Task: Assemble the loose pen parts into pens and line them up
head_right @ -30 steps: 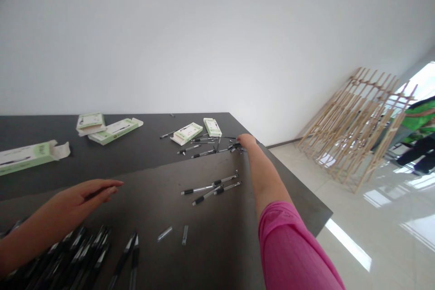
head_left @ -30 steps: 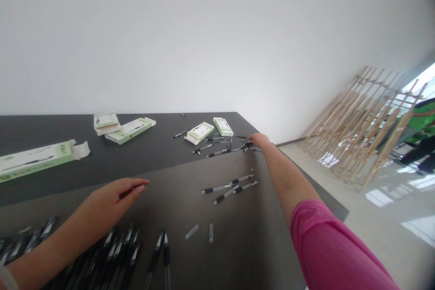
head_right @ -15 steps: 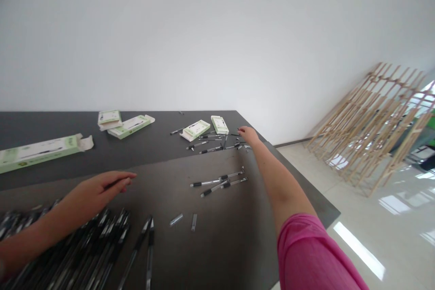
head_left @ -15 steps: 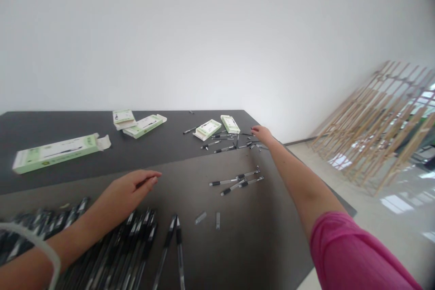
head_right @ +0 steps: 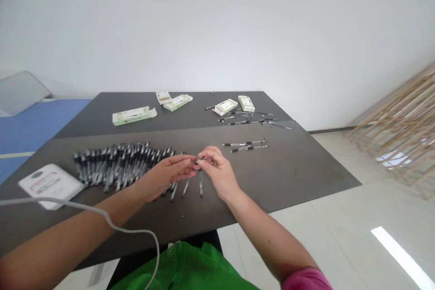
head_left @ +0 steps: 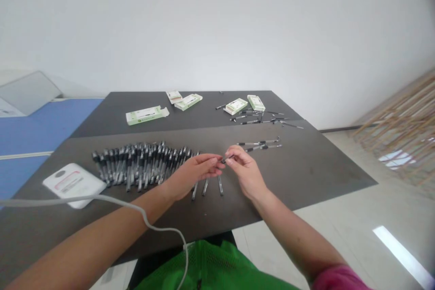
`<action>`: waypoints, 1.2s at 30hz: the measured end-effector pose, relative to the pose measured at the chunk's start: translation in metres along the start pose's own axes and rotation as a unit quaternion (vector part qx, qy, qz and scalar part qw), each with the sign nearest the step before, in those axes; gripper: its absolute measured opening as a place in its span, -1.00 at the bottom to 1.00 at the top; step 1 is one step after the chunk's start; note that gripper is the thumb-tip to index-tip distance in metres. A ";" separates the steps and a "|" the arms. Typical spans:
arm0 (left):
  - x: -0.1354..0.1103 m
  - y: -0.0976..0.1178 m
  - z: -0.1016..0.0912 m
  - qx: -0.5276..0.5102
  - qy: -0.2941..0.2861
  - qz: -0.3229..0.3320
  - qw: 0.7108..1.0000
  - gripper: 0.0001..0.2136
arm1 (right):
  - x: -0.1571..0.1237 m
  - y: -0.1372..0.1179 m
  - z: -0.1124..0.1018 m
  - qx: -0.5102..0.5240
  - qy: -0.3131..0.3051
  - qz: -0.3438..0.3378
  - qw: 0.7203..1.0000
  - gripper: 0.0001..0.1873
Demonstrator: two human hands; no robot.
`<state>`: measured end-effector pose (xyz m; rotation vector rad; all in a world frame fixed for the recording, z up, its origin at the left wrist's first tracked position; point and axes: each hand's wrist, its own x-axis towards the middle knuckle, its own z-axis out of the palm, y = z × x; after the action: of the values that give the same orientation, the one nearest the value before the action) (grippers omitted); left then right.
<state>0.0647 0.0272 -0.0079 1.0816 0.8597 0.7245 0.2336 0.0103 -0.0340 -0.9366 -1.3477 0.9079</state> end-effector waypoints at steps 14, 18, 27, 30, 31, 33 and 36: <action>-0.042 -0.005 -0.029 0.100 0.145 0.095 0.980 -0.70 | -0.031 0.019 0.024 -0.591 -0.113 0.097 0.793 -0.75; -0.049 -0.006 -0.031 0.157 0.139 0.095 0.973 -0.67 | -0.031 0.027 0.033 -0.668 -0.120 0.145 0.720 -0.81; -0.064 -0.004 -0.043 0.205 0.147 0.067 0.965 -0.65 | -0.061 -0.020 -0.012 -0.390 -0.142 0.026 0.909 -0.83; -0.067 -0.004 -0.044 0.218 0.147 0.062 0.963 -0.65 | -0.073 -0.038 -0.019 -0.334 -0.161 -0.041 0.928 -0.80; -0.067 -0.005 -0.043 0.221 0.145 0.061 0.963 -0.65 | -0.075 -0.041 -0.019 -0.333 -0.162 -0.053 0.927 -0.80; -0.067 -0.005 -0.041 0.221 0.138 0.060 0.964 -0.64 | -0.077 -0.044 -0.019 -0.337 -0.166 -0.062 0.925 -0.78; -0.066 -0.005 -0.037 0.218 0.122 0.063 0.966 -0.64 | -0.076 -0.042 -0.018 -0.340 -0.174 -0.064 0.922 -0.77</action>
<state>0.0006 -0.0139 -0.0058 1.4673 1.2068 0.8062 0.2498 -0.0758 -0.0233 -1.2220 -2.0783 0.5095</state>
